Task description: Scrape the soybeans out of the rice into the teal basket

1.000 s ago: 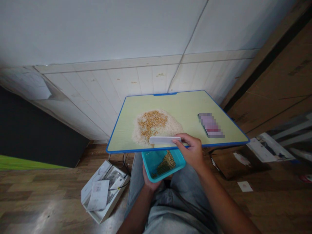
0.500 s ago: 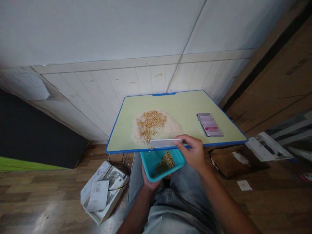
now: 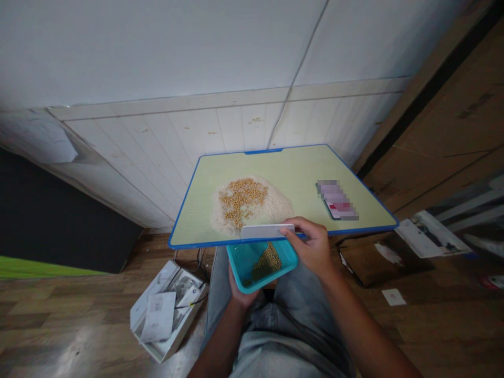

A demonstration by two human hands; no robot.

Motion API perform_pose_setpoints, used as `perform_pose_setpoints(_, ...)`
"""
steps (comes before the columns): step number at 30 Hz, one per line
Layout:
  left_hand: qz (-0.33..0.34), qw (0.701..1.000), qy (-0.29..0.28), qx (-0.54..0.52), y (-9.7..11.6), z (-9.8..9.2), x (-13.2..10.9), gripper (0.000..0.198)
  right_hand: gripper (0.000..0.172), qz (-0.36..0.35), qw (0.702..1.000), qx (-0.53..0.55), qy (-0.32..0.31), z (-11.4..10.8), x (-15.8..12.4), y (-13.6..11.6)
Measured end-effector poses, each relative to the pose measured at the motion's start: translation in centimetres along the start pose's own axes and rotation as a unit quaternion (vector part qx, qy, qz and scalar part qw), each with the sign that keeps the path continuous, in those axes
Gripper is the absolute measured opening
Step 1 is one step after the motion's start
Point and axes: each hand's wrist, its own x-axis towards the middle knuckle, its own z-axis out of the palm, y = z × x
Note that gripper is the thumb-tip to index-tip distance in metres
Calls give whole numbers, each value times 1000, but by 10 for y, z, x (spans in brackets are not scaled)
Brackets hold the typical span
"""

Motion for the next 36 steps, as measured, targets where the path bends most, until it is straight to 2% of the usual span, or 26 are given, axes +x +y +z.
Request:
perform_pose_setpoints(7,24,1000,18,5,-3,3,1,58,9,-23,999,11,-19,7,-2,3)
perform_pose_setpoints(15,42,998,-10,43,-8,-17,12,62,9,15,999,8,50,12,-3,8)
perform_pose_setpoints(19,40,996,-46,70,-8,-24,17,63,12,21,999,17,28,14,-4,6)
perform_pose_setpoints(22,48,995,-53,70,-7,-25,17,61,11,25,999,17,12,17,-4,7)
perform_pose_setpoints(29,46,997,-25,50,-10,-21,15,72,14,79,993,8,92,14,-3,10)
perform_pose_setpoints(31,45,997,-33,52,-10,-20,15,71,15,85,992,18,86,14,-3,8)
perform_pose_setpoints(36,48,996,-45,61,-8,-15,13,68,16,80,996,26,19,20,-5,2)
